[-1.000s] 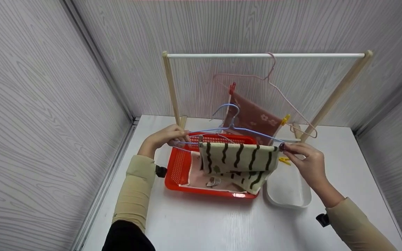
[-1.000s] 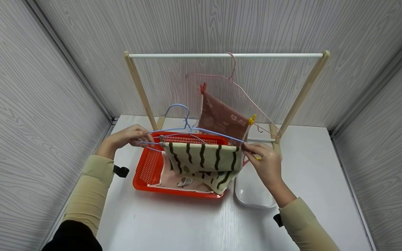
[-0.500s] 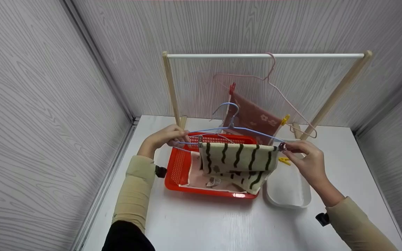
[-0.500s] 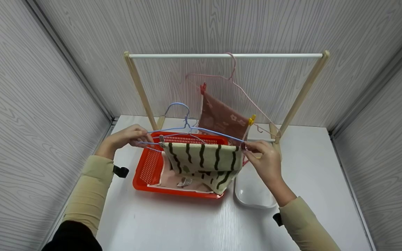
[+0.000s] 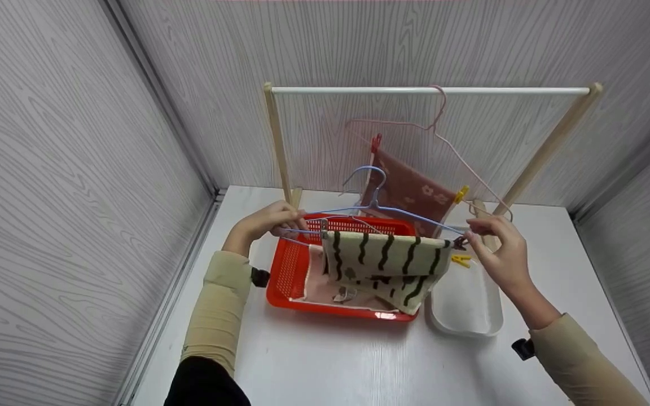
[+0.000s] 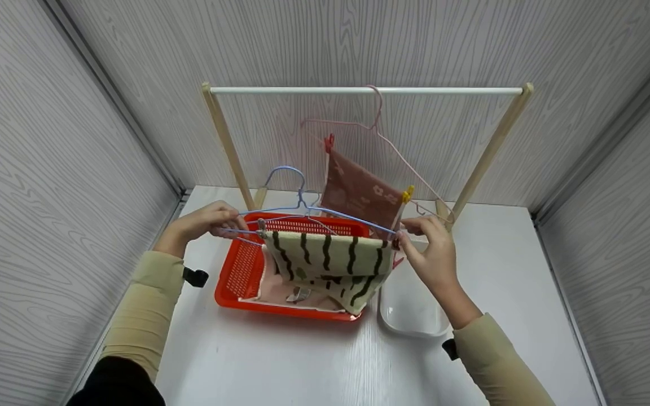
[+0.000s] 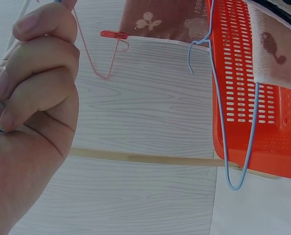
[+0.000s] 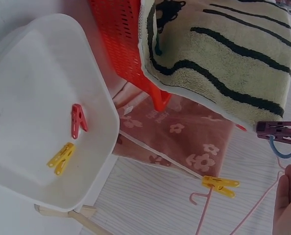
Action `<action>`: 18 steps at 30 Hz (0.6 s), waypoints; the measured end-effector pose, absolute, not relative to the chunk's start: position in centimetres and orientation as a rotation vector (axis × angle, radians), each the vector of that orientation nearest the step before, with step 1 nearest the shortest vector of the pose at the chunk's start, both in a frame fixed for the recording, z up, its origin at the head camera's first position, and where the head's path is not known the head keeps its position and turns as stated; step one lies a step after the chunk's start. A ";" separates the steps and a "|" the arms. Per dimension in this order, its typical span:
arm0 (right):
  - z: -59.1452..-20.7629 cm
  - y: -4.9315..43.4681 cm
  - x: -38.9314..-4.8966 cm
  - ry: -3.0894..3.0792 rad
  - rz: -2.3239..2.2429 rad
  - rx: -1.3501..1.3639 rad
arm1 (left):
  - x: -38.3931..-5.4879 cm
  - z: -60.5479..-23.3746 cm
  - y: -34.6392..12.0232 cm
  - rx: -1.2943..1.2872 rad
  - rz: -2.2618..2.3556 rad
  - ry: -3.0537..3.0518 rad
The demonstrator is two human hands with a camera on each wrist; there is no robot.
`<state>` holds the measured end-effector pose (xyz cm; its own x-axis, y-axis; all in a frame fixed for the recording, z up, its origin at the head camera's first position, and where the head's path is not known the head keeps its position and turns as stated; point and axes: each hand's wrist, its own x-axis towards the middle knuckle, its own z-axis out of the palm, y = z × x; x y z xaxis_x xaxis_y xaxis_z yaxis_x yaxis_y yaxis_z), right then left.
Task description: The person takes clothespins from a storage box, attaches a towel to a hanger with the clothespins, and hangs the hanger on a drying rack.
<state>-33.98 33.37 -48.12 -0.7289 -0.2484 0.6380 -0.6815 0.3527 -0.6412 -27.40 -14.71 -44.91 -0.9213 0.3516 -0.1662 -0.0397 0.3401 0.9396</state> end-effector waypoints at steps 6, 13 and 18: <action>-47.3 33.1 -34.3 -2.245 1.373 0.820 | -27.4 -45.0 -14.7 0.266 1.608 2.275; -46.6 32.1 -34.5 -2.336 1.463 0.875 | -27.2 -44.8 -14.4 0.233 1.624 2.251; -46.6 31.2 -34.7 -2.388 1.437 0.923 | -27.1 -44.8 -14.3 0.228 1.634 2.253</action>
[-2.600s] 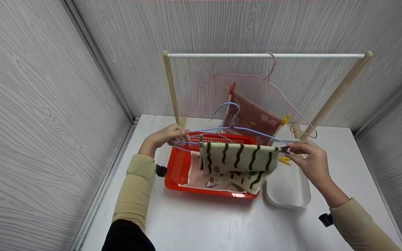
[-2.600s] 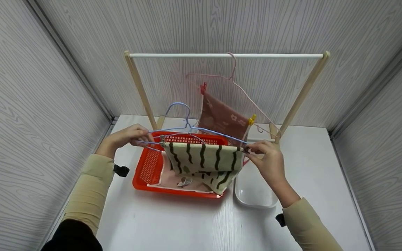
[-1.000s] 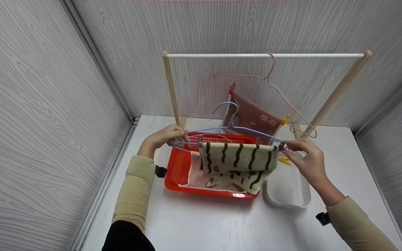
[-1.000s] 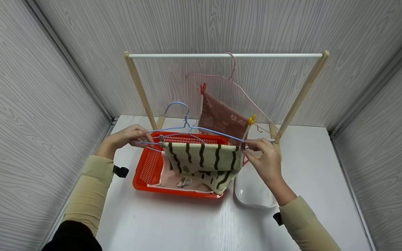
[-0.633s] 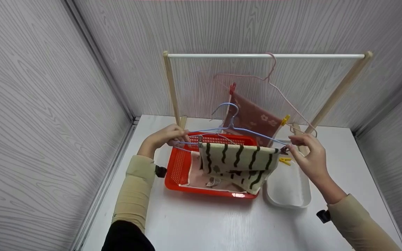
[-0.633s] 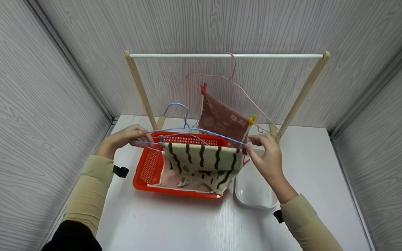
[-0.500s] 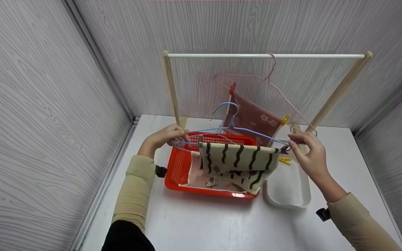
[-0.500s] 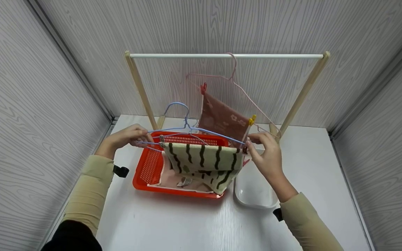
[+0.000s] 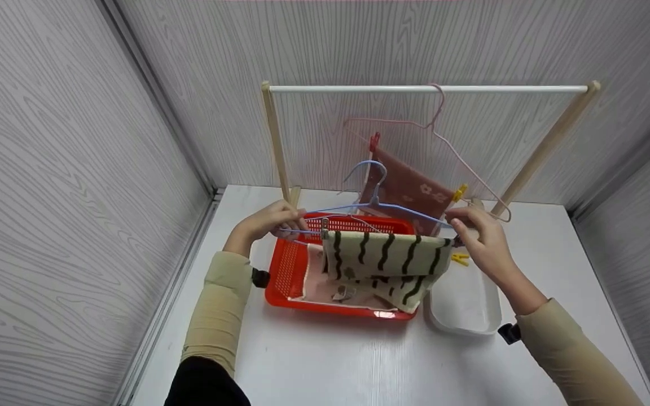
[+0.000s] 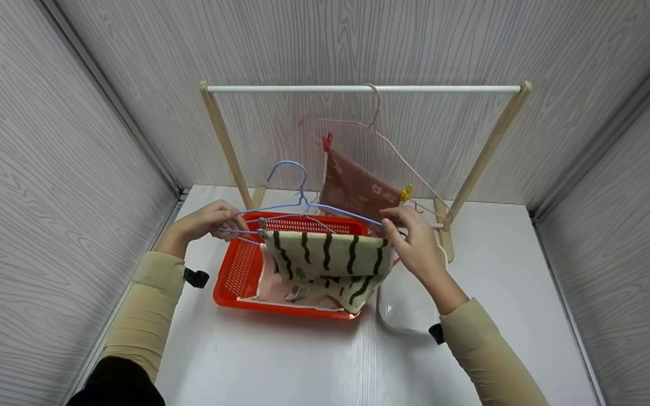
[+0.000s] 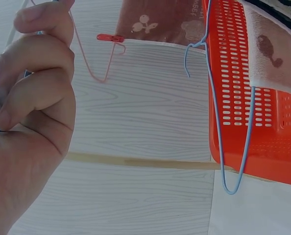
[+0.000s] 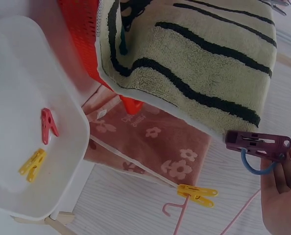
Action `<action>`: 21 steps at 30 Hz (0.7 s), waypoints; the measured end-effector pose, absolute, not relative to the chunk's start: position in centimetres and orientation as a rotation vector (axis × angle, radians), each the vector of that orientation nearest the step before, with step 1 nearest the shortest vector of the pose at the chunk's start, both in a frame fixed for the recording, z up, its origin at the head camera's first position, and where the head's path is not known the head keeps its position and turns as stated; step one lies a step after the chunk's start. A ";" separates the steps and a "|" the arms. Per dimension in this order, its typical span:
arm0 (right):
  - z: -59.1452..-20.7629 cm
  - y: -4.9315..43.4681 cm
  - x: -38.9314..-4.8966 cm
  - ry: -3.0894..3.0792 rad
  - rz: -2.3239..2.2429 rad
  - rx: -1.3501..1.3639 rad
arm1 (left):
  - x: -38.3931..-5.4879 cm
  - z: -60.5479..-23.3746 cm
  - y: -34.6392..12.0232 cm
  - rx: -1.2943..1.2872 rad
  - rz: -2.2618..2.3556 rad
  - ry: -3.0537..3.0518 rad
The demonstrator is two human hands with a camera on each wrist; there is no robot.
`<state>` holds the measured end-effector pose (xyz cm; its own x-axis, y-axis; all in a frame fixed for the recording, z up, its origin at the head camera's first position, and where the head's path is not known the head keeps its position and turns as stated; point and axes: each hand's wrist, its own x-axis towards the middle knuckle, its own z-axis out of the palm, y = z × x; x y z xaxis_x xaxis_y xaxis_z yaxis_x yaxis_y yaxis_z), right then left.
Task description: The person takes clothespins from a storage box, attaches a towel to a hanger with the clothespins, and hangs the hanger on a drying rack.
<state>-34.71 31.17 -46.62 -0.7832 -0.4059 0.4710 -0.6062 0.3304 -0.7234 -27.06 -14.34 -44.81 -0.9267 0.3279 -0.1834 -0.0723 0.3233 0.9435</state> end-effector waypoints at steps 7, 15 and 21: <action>-47.1 30.2 -34.9 -2.387 1.422 0.940 | -27.1 -45.3 -14.3 0.273 1.677 2.241; -47.0 29.8 -35.3 -2.400 1.415 0.925 | -27.4 -45.7 -14.3 0.334 1.693 2.230; -46.8 29.7 -35.4 -2.383 1.491 0.844 | -27.7 -45.4 -14.3 0.342 1.661 2.248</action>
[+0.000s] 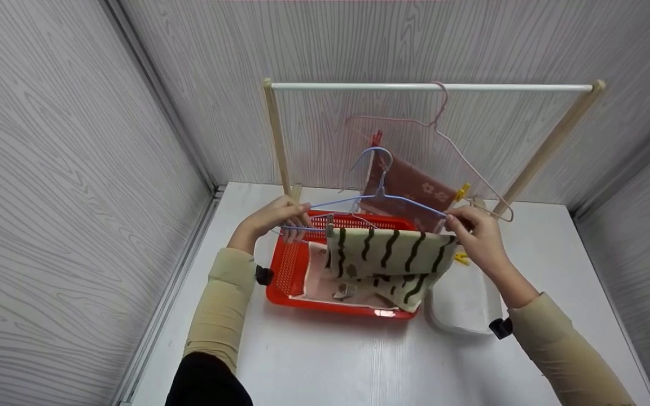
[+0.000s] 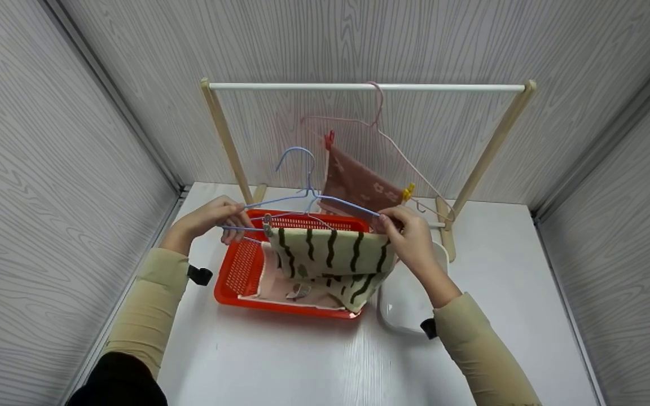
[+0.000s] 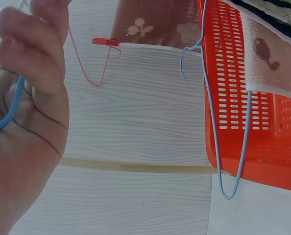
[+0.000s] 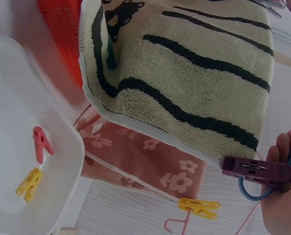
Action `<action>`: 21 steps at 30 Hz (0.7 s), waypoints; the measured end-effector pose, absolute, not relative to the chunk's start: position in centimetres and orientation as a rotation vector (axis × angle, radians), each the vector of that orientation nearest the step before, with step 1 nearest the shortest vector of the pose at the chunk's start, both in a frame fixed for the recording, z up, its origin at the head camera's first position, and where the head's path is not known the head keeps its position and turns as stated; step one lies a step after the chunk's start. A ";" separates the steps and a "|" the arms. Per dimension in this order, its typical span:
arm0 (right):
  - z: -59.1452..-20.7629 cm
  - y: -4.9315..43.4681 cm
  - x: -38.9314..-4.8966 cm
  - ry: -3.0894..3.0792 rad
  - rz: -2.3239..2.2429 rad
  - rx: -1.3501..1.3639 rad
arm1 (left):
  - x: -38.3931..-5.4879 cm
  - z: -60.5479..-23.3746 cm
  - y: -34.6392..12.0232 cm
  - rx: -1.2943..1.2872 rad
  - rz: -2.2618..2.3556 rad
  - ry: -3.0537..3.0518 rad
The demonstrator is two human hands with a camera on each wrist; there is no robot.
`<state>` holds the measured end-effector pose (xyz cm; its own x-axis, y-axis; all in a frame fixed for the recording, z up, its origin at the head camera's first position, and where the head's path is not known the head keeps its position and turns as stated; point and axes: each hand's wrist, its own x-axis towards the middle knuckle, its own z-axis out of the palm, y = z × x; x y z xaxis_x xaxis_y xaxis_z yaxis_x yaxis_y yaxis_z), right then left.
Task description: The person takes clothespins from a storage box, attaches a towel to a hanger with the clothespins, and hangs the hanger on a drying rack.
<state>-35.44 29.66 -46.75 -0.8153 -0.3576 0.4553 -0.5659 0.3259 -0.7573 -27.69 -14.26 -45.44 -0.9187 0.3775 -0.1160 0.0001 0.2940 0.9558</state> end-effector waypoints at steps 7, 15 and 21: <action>-46.3 29.1 -35.5 -2.316 1.522 0.743 | -27.9 -45.2 -14.2 0.315 1.637 2.300; -44.3 28.2 -34.0 -2.276 1.541 0.666 | -28.0 -45.2 -13.7 0.243 1.653 2.501; -43.6 28.2 -34.1 -2.246 1.594 0.653 | -28.0 -44.8 -13.2 0.280 1.705 2.615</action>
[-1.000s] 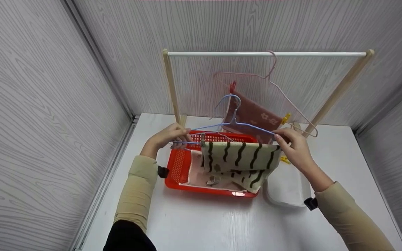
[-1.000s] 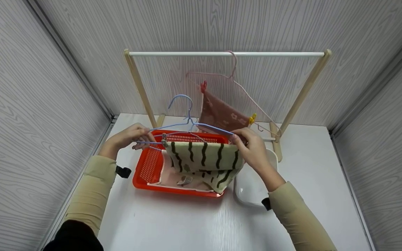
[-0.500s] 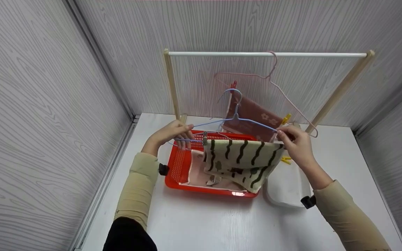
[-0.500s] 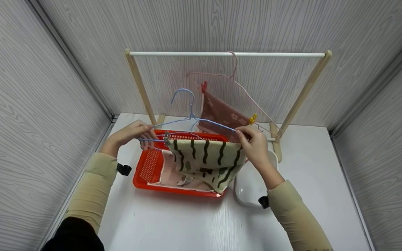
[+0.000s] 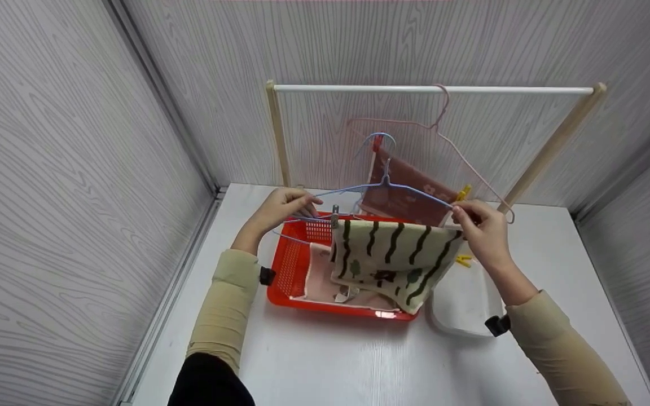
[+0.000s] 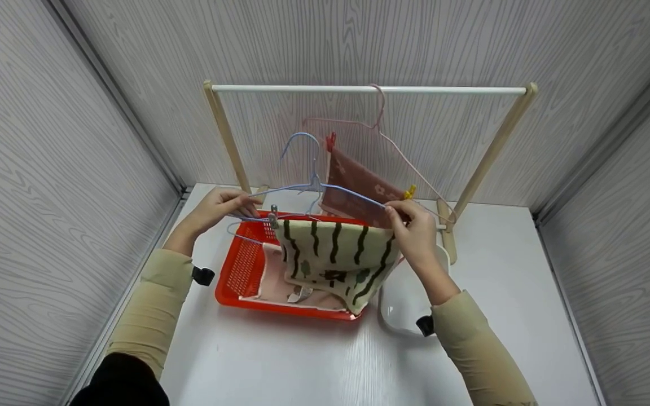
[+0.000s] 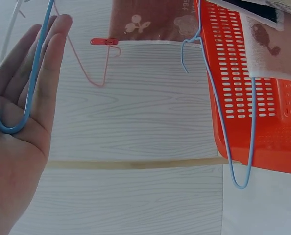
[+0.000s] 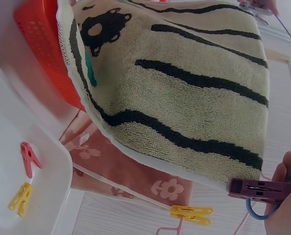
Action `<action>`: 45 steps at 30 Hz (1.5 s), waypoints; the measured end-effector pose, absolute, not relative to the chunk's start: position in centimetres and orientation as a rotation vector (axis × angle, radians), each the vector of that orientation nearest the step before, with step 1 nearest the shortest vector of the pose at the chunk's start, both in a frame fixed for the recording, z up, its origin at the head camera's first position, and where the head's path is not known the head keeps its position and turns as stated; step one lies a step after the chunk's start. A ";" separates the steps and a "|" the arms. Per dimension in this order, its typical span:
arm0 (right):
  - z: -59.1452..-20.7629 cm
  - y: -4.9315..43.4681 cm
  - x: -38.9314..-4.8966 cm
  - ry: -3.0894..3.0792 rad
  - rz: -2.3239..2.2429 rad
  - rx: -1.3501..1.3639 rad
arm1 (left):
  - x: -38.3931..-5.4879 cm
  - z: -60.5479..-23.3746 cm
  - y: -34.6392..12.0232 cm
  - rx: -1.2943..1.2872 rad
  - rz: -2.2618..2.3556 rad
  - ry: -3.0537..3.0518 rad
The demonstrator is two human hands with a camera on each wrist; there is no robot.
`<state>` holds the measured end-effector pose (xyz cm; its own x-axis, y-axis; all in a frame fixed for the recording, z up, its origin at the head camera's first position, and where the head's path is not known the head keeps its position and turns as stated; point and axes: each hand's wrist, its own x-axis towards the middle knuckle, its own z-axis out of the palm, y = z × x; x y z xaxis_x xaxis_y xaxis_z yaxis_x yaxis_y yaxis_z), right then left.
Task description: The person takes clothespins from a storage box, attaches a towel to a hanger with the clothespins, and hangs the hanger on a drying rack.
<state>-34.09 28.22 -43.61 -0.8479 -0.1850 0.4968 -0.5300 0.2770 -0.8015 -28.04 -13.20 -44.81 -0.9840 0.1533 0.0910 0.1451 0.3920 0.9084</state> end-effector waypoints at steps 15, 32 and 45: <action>-43.4 29.6 -37.4 -2.171 1.723 0.553 | -29.0 -41.9 -12.1 0.411 1.746 2.674; -39.2 30.2 -40.3 -2.049 1.590 0.636 | -31.4 -37.7 -11.1 0.462 1.520 2.852; -36.2 30.3 -42.5 -1.939 1.590 0.671 | -33.2 -34.7 -9.9 0.412 1.270 3.092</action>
